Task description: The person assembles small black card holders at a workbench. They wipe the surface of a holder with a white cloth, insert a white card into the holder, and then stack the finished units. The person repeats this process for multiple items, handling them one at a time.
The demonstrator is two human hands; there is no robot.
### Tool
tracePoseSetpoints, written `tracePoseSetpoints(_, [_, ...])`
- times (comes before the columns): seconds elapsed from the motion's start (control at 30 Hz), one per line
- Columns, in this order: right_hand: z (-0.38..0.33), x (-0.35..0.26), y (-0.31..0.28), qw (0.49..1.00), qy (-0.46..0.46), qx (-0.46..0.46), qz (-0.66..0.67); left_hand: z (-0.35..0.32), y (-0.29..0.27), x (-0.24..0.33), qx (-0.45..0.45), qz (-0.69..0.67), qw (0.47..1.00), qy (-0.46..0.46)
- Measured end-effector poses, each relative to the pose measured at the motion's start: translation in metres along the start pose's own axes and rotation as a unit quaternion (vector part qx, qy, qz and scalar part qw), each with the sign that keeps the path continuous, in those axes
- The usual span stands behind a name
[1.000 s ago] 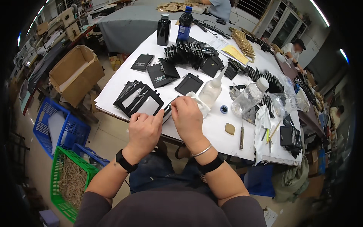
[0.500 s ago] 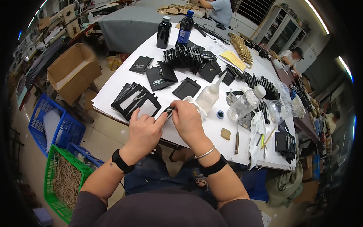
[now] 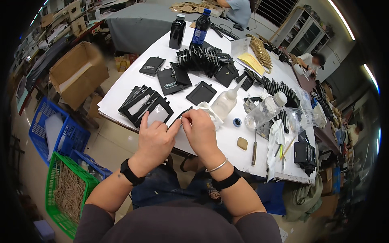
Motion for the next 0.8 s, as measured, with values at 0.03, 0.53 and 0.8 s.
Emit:
tracePoseSetpoints(0.03, [0.005,0.003,-0.002,1.0,0.017,-0.01,0.006,0.0,0.0,0.001,0.0,0.001,1.0,0.001])
tracePoseSetpoints(0.53, [0.011,0.001,-0.015,0.998,-0.044,0.009,-0.044,0.0,-0.002,0.007,-0.021,-0.015,1.0,0.007])
tracePoseSetpoints(0.8, [0.01,-0.013,-0.01,0.987,-0.087,-0.011,-0.134,0.006,-0.001,0.008,-0.039,-0.017,0.999,-0.004])
Point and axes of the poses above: each hand's wrist, its own z-axis towards the middle knuckle, its own y-axis out of the palm, x = y × z, the point moved 7 cm from there along z, towards the middle knuckle, and after that the axes turned 9 degrees about -x, right-handed, at the moved point
